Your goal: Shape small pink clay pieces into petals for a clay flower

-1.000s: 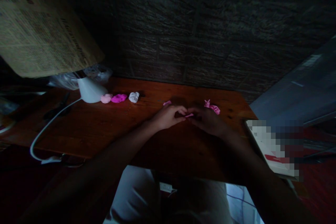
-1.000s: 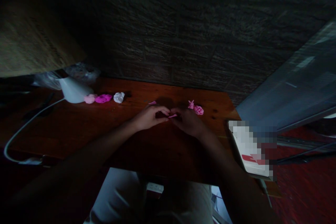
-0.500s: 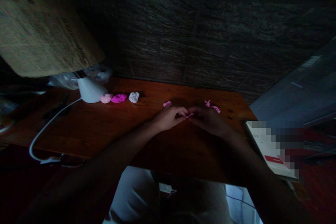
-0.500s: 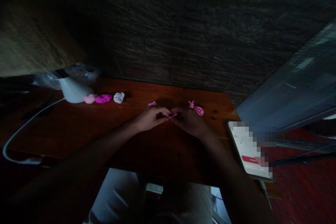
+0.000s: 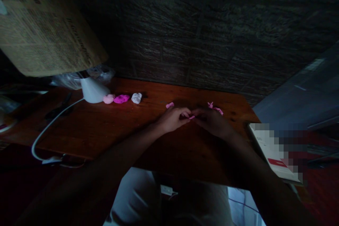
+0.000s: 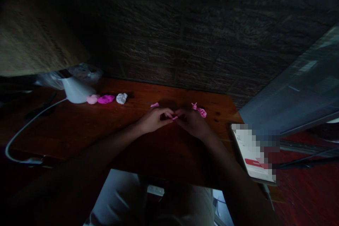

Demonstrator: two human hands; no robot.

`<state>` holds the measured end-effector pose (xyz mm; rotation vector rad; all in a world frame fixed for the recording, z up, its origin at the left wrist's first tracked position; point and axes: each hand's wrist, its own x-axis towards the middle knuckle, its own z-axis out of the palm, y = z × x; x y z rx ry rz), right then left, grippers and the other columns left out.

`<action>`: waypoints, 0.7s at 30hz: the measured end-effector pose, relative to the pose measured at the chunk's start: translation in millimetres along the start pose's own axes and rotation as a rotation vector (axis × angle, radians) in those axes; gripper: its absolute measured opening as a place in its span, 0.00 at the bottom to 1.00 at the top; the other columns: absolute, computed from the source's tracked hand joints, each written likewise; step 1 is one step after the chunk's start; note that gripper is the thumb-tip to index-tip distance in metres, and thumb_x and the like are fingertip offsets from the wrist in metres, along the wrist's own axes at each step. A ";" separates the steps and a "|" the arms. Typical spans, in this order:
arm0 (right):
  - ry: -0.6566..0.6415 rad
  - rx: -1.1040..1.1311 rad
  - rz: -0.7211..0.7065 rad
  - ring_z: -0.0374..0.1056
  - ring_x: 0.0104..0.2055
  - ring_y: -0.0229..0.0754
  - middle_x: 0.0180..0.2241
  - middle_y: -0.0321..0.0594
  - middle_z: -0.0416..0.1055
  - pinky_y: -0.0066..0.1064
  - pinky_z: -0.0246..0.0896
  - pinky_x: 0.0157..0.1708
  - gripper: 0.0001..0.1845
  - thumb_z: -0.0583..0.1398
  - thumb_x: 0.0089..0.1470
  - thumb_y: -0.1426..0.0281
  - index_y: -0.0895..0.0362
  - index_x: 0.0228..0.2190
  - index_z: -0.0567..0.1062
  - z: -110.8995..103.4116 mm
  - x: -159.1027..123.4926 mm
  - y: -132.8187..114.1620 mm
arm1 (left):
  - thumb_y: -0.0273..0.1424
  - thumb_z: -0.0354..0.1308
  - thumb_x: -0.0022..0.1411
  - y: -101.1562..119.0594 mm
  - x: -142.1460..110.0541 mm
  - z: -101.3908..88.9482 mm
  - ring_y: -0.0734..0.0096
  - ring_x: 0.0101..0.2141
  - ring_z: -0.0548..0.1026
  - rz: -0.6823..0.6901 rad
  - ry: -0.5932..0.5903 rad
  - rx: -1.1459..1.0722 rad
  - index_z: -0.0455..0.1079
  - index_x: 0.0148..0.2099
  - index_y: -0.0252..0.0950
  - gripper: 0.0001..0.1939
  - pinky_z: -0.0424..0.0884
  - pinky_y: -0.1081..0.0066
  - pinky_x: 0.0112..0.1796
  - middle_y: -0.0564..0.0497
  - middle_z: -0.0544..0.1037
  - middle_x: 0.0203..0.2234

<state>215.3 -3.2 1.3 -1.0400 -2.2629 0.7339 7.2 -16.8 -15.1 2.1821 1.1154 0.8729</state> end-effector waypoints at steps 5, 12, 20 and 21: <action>0.077 0.051 0.029 0.75 0.34 0.42 0.36 0.40 0.80 0.35 0.70 0.35 0.16 0.62 0.53 0.70 0.53 0.45 0.78 -2.4 -1.1 -7.3 | 0.25 0.62 0.62 0.1 1.0 -0.3 0.70 0.38 0.80 -0.001 0.063 0.064 0.76 0.41 0.38 0.05 0.70 0.65 0.49 0.53 0.84 0.36; 0.140 -0.009 0.008 0.72 0.31 0.41 0.36 0.42 0.78 0.34 0.67 0.33 0.21 0.61 0.50 0.71 0.56 0.47 0.77 -3.1 -1.2 -8.9 | 0.26 0.63 0.62 1.9 1.6 -1.3 0.67 0.40 0.79 0.091 0.144 0.117 0.77 0.39 0.37 0.03 0.70 0.67 0.45 0.49 0.82 0.39; 0.176 0.018 -0.023 0.72 0.30 0.41 0.36 0.41 0.78 0.34 0.67 0.33 0.21 0.62 0.52 0.69 0.54 0.49 0.75 -2.0 -1.3 -10.3 | 0.26 0.61 0.64 2.3 2.0 0.0 0.66 0.40 0.79 0.088 0.157 0.137 0.80 0.40 0.38 0.06 0.71 0.65 0.46 0.48 0.83 0.38; 0.195 0.027 -0.022 0.71 0.30 0.41 0.37 0.41 0.78 0.34 0.67 0.32 0.22 0.63 0.52 0.68 0.54 0.50 0.75 -2.5 -1.7 -11.0 | 0.27 0.61 0.64 2.3 2.1 0.6 0.66 0.40 0.80 0.080 0.161 0.130 0.80 0.40 0.38 0.06 0.71 0.64 0.47 0.49 0.83 0.38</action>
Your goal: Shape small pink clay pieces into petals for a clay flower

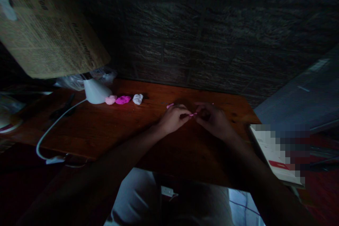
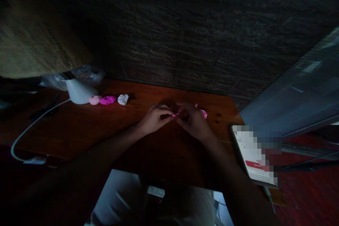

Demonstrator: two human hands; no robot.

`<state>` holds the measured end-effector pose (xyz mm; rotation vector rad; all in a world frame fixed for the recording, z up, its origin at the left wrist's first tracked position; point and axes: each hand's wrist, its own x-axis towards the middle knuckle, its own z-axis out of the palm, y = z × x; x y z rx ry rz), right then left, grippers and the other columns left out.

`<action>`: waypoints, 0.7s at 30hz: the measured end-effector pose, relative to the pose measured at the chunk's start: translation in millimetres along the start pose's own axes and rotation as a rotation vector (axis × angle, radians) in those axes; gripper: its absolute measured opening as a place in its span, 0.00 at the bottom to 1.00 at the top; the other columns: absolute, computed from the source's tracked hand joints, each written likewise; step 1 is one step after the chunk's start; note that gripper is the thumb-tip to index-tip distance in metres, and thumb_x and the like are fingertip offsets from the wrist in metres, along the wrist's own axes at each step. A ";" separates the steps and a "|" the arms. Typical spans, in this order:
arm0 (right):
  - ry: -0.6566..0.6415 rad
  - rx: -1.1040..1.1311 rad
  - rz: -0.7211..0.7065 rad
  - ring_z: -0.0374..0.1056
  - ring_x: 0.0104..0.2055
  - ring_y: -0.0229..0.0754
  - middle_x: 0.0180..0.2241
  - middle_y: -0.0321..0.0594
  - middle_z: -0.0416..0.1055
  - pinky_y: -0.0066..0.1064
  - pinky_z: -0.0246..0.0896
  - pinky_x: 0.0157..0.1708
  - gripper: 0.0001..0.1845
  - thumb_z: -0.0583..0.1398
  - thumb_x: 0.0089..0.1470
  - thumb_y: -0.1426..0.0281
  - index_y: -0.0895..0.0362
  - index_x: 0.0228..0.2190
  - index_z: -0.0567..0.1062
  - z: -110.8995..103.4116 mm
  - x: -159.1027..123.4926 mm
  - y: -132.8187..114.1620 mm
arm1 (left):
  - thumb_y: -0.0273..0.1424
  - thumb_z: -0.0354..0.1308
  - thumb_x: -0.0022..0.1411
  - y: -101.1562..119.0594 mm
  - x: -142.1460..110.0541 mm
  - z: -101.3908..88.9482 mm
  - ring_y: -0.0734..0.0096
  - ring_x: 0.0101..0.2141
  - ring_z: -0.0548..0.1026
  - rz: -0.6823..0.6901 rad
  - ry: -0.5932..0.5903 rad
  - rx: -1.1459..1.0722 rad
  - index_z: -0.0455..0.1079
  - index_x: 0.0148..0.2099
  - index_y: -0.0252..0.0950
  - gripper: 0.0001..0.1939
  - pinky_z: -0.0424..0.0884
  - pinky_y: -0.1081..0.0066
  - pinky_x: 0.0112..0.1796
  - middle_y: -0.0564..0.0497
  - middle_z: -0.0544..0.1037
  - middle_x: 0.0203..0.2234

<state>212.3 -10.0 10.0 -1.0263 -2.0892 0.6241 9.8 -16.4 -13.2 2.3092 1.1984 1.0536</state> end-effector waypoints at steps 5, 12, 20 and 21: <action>0.201 0.063 0.095 0.74 0.32 0.43 0.39 0.43 0.78 0.35 0.68 0.32 0.22 0.65 0.55 0.58 0.54 0.49 0.75 -8.1 -0.8 -3.4 | 0.29 0.61 0.65 -3.2 0.5 5.5 0.68 0.38 0.81 -0.090 0.030 -0.158 0.80 0.41 0.38 0.06 0.73 0.67 0.45 0.50 0.85 0.37; 0.542 0.162 0.237 0.72 0.27 0.43 0.29 0.41 0.77 0.32 0.64 0.26 0.21 0.63 0.56 0.52 0.56 0.39 0.76 -21.9 0.6 4.3 | 0.29 0.63 0.62 -5.9 13.8 13.9 0.67 0.42 0.81 -0.155 0.091 -0.413 0.78 0.39 0.34 0.04 0.75 0.67 0.47 0.47 0.85 0.40; 0.629 0.081 0.189 0.74 0.30 0.44 0.28 0.42 0.78 0.33 0.66 0.30 0.17 0.60 0.59 0.55 0.56 0.37 0.78 -29.5 1.4 13.4 | 0.25 0.63 0.61 3.2 49.9 41.9 0.67 0.39 0.82 -0.173 -0.010 -0.312 0.78 0.38 0.33 0.02 0.76 0.65 0.45 0.46 0.85 0.38; 0.637 0.075 0.186 0.74 0.31 0.44 0.29 0.42 0.78 0.33 0.66 0.31 0.16 0.60 0.59 0.56 0.56 0.36 0.78 -29.9 1.7 14.7 | 0.25 0.63 0.61 3.3 51.6 44.7 0.66 0.39 0.82 -0.179 -0.015 -0.290 0.78 0.38 0.33 0.03 0.76 0.65 0.45 0.46 0.85 0.38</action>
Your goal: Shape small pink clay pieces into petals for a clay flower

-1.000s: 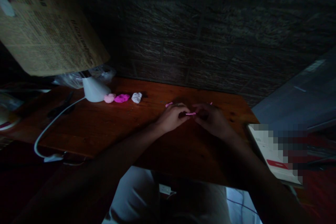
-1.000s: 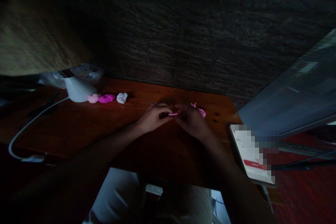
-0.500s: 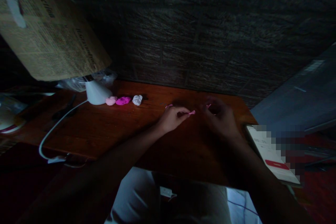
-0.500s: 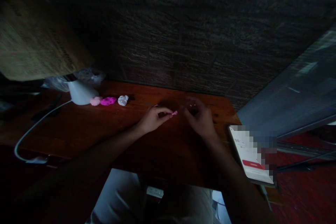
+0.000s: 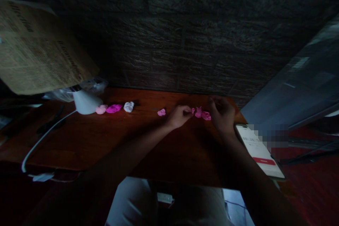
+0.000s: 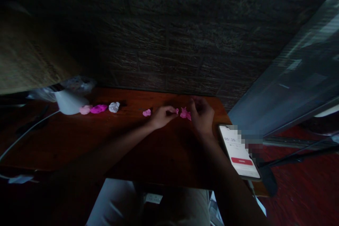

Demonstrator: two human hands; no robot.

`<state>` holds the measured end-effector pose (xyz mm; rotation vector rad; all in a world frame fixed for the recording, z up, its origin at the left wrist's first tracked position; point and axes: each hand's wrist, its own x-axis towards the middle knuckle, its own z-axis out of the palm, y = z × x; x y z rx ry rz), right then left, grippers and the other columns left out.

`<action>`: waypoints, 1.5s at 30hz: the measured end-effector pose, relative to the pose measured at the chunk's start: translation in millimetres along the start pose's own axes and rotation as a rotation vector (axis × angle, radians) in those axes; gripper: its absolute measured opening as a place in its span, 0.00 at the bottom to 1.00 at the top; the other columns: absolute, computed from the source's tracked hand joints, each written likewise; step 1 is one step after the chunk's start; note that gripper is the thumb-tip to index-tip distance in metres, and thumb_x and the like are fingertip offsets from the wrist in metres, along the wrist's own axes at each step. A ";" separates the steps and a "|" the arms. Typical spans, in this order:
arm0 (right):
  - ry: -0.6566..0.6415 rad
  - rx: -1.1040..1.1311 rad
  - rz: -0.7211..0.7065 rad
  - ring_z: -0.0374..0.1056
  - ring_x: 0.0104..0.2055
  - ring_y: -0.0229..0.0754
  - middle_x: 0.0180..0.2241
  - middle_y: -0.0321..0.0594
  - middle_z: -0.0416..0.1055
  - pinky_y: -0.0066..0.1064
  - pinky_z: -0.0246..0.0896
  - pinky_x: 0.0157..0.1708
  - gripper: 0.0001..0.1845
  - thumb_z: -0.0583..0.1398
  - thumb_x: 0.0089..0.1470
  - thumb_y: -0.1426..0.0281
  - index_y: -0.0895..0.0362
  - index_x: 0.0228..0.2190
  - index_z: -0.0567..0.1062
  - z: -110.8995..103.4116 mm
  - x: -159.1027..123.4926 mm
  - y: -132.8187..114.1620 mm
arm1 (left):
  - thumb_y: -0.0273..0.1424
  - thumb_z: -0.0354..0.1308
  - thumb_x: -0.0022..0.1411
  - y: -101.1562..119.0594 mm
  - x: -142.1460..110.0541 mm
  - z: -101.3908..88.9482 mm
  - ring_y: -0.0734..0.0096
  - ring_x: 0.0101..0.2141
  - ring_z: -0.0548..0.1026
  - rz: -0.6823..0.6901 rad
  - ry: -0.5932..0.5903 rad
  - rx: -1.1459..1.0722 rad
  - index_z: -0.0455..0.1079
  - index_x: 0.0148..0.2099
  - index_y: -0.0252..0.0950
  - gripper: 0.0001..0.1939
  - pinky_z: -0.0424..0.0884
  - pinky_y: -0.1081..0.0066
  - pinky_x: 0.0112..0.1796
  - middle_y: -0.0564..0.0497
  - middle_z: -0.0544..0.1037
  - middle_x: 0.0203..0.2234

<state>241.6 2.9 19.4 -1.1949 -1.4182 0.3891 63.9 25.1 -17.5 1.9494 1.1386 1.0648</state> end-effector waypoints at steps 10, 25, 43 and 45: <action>0.013 0.030 -0.012 0.72 0.27 0.42 0.25 0.39 0.77 0.32 0.63 0.28 0.15 0.61 0.58 0.58 0.57 0.35 0.79 2.3 1.9 3.1 | 0.23 0.62 0.62 -0.9 3.4 0.2 0.66 0.42 0.81 -0.005 -0.036 0.207 0.79 0.39 0.36 0.05 0.74 0.65 0.48 0.48 0.84 0.40; -0.017 -0.026 0.013 0.73 0.27 0.42 0.26 0.41 0.78 0.32 0.62 0.29 0.16 0.60 0.58 0.57 0.57 0.33 0.80 2.0 0.9 2.9 | 0.22 0.63 0.59 -4.8 8.3 2.0 0.65 0.42 0.81 0.019 -0.056 0.231 0.79 0.37 0.36 0.06 0.74 0.64 0.47 0.48 0.84 0.39; -0.040 -0.024 0.067 0.75 0.28 0.44 0.26 0.42 0.79 0.33 0.64 0.29 0.17 0.60 0.57 0.57 0.58 0.33 0.81 2.4 1.3 0.7 | 0.21 0.62 0.61 -11.2 7.3 4.4 0.68 0.39 0.81 -0.016 -0.009 0.006 0.78 0.38 0.33 0.05 0.76 0.67 0.45 0.47 0.84 0.38; -0.046 -0.023 0.067 0.75 0.28 0.45 0.26 0.43 0.79 0.33 0.64 0.29 0.18 0.60 0.57 0.56 0.58 0.33 0.81 2.2 1.1 1.1 | 0.22 0.62 0.61 -11.4 7.0 4.3 0.69 0.39 0.81 -0.002 0.000 0.003 0.77 0.38 0.34 0.04 0.76 0.67 0.45 0.47 0.84 0.38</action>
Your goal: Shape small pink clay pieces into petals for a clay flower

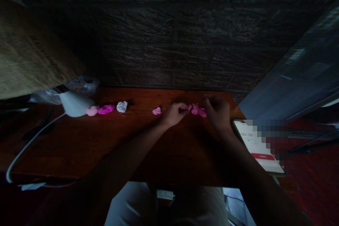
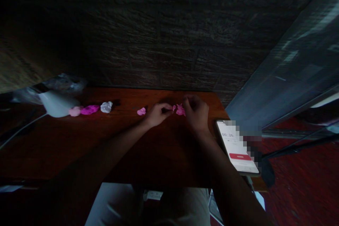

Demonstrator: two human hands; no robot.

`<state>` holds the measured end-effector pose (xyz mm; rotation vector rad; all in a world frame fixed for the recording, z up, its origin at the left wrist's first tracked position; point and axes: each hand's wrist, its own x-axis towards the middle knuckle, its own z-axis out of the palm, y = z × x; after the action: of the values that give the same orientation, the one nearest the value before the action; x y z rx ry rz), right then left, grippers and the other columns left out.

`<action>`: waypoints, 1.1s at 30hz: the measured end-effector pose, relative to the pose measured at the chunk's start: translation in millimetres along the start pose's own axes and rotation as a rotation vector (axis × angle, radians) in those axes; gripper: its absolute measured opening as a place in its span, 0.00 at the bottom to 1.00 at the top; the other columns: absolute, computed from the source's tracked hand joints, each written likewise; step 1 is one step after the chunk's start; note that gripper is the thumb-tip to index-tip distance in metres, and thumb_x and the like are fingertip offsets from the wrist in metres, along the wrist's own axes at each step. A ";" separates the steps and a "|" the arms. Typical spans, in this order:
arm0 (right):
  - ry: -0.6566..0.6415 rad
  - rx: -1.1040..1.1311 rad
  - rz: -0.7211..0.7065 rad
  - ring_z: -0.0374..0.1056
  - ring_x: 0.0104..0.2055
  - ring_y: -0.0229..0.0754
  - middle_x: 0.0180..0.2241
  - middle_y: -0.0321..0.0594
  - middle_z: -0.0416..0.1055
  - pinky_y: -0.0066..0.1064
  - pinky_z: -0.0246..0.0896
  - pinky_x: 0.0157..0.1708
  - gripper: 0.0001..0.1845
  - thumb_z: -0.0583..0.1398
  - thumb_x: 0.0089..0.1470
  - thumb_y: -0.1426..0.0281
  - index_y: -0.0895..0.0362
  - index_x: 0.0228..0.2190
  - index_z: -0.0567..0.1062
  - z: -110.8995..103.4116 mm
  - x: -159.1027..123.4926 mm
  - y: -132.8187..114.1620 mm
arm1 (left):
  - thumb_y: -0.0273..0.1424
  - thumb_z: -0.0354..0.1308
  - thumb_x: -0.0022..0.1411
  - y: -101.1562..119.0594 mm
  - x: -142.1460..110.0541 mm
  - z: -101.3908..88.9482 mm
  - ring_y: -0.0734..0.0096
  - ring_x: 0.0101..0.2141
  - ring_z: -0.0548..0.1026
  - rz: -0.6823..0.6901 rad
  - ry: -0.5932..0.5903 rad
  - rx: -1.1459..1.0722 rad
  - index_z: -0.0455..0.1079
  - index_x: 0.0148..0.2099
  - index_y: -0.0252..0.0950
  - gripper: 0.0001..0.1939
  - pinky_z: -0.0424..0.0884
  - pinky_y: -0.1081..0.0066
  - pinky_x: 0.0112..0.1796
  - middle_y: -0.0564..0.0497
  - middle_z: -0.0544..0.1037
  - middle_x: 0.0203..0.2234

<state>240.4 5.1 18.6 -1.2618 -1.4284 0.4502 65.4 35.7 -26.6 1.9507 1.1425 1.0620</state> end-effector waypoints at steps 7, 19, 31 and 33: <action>-0.005 0.006 -0.003 0.75 0.28 0.45 0.26 0.43 0.79 0.33 0.64 0.29 0.19 0.60 0.58 0.55 0.58 0.34 0.80 0.2 0.2 2.4 | 0.21 0.61 0.61 3.0 -1.9 -2.3 0.69 0.39 0.80 0.013 -0.028 0.095 0.78 0.39 0.35 0.07 0.75 0.67 0.45 0.49 0.84 0.38; -0.025 -0.006 0.004 0.75 0.28 0.45 0.26 0.42 0.79 0.34 0.63 0.30 0.19 0.60 0.57 0.55 0.58 0.34 0.81 0.5 0.6 3.8 | 0.19 0.59 0.61 4.9 -1.4 -4.7 0.69 0.39 0.81 0.028 -0.013 0.258 0.79 0.42 0.37 0.12 0.75 0.68 0.46 0.50 0.85 0.38; -0.027 -0.024 0.009 0.74 0.28 0.45 0.26 0.42 0.79 0.34 0.63 0.29 0.17 0.60 0.56 0.57 0.57 0.33 0.80 0.8 1.0 4.4 | 0.20 0.58 0.63 3.4 -0.9 -3.8 0.66 0.45 0.81 0.092 -0.037 0.303 0.80 0.43 0.40 0.13 0.74 0.64 0.51 0.50 0.85 0.42; -0.026 -0.027 -0.001 0.74 0.28 0.46 0.26 0.42 0.79 0.34 0.63 0.29 0.17 0.60 0.56 0.57 0.57 0.34 0.81 0.1 1.3 4.5 | 0.21 0.58 0.64 2.1 -2.2 -5.1 0.66 0.45 0.81 0.097 -0.036 0.306 0.80 0.43 0.39 0.12 0.74 0.64 0.51 0.49 0.85 0.41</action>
<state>242.5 7.9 15.5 -1.2805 -1.4617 0.4498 61.1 33.4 -23.2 2.2732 1.2610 0.9397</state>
